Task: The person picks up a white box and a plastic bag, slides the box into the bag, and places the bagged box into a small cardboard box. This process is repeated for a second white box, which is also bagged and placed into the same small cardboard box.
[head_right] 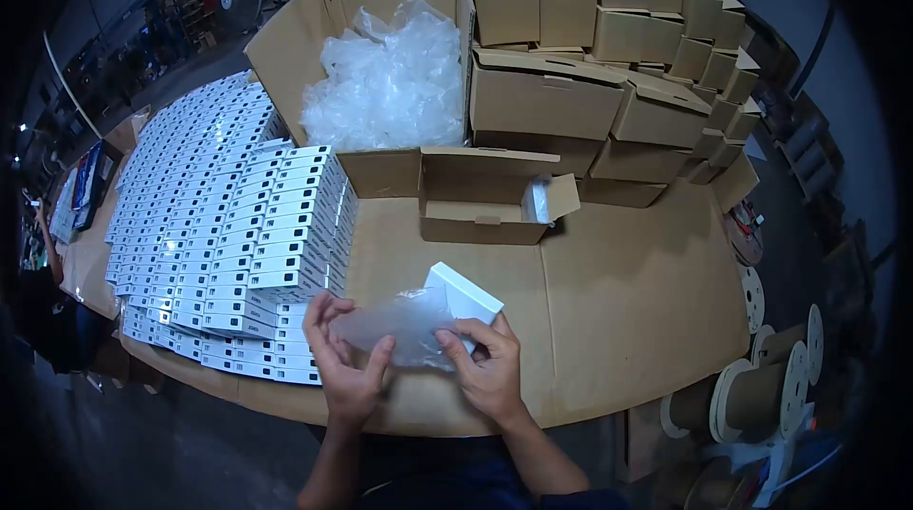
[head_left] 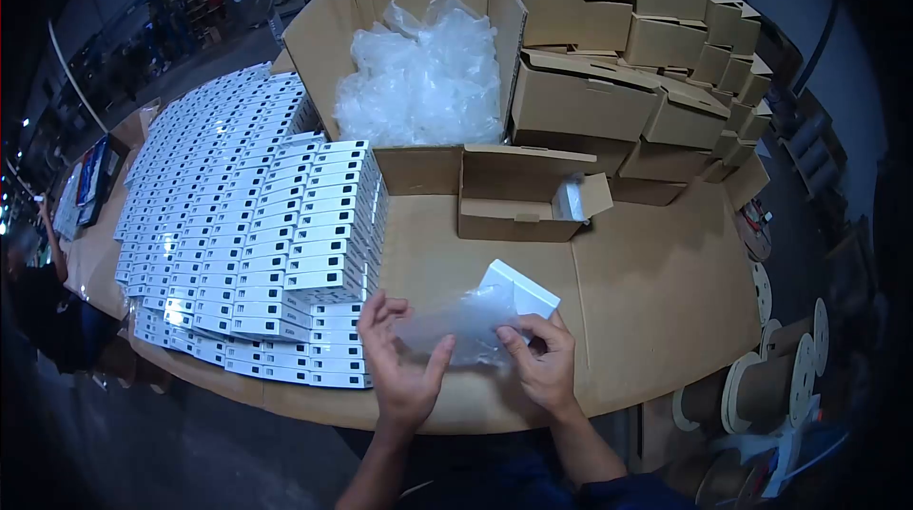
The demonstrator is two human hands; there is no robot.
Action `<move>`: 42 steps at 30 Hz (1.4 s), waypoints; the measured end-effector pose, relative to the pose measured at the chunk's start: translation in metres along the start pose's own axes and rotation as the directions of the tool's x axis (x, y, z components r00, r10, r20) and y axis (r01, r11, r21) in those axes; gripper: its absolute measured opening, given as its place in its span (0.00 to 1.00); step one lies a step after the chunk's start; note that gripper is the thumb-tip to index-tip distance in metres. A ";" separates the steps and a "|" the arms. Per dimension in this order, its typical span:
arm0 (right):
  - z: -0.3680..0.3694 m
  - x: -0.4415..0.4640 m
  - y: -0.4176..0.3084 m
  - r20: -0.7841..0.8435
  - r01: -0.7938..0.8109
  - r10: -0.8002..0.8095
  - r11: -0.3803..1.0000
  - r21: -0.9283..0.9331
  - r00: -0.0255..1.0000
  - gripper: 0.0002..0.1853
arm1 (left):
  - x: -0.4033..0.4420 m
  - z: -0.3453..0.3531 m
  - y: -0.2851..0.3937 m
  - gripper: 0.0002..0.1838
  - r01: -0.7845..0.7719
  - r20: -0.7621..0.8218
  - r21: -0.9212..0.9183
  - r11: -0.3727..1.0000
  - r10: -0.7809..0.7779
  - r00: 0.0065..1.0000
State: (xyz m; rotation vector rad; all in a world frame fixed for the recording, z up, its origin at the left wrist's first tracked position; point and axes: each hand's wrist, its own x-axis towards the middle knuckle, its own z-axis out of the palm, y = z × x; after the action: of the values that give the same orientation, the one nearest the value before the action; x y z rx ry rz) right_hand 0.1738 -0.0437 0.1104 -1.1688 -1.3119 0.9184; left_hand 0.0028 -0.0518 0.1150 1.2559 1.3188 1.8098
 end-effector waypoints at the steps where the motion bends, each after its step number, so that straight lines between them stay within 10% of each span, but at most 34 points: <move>1: 0.000 -0.001 0.001 -0.027 -0.004 0.004 1.000 0.007 1.000 0.07 | 0.001 -0.001 0.007 0.33 -0.074 -0.051 0.104 0.992 0.080 0.995; 5: 0.003 -0.006 0.002 -0.063 0.016 -0.020 0.998 -0.063 0.998 0.08 | 0.012 -0.019 0.023 0.29 -0.476 0.289 0.472 0.742 0.380 0.879; 21: 0.021 -0.026 -0.002 -0.033 -0.013 0.007 0.977 -0.212 0.999 0.07 | 0.022 -0.006 0.015 0.12 -0.465 0.459 0.347 0.814 0.285 0.841; 27: 0.016 -0.029 0.006 0.031 -0.066 0.078 0.959 -0.275 0.996 0.09 | 0.032 -0.013 0.010 0.08 -0.251 0.545 0.358 0.899 0.017 0.838; 31: 0.011 -0.031 0.010 0.106 -0.048 0.084 0.951 -0.307 0.991 0.08 | 0.048 -0.008 0.025 0.06 0.227 0.500 0.405 0.886 -0.422 0.756; 34: 0.006 -0.030 0.013 0.118 -0.069 0.106 0.957 -0.280 0.987 0.07 | 0.050 -0.007 -0.006 0.05 -0.260 0.478 0.378 0.888 0.053 0.877; 38: 0.001 -0.028 0.020 0.023 -0.108 0.116 0.971 -0.215 0.993 0.07 | 0.033 0.004 -0.012 0.32 -0.234 0.200 0.346 0.909 0.173 0.964; 39: -0.002 -0.026 0.019 0.003 -0.153 0.157 0.969 -0.196 0.988 0.06 | 0.022 -0.001 -0.027 0.49 -0.082 0.271 0.193 0.978 0.028 0.962; 42: -0.005 -0.026 0.024 -0.029 -0.159 0.157 0.977 -0.144 0.987 0.07 | 0.005 -0.007 -0.033 0.50 0.375 0.449 -0.093 0.922 -0.297 0.843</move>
State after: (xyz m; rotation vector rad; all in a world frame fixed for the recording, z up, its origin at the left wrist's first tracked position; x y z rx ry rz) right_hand 0.1792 -0.0644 0.0820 -1.4081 -1.3030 0.9358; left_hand -0.0079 -0.0388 0.0859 1.1519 1.0256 1.2789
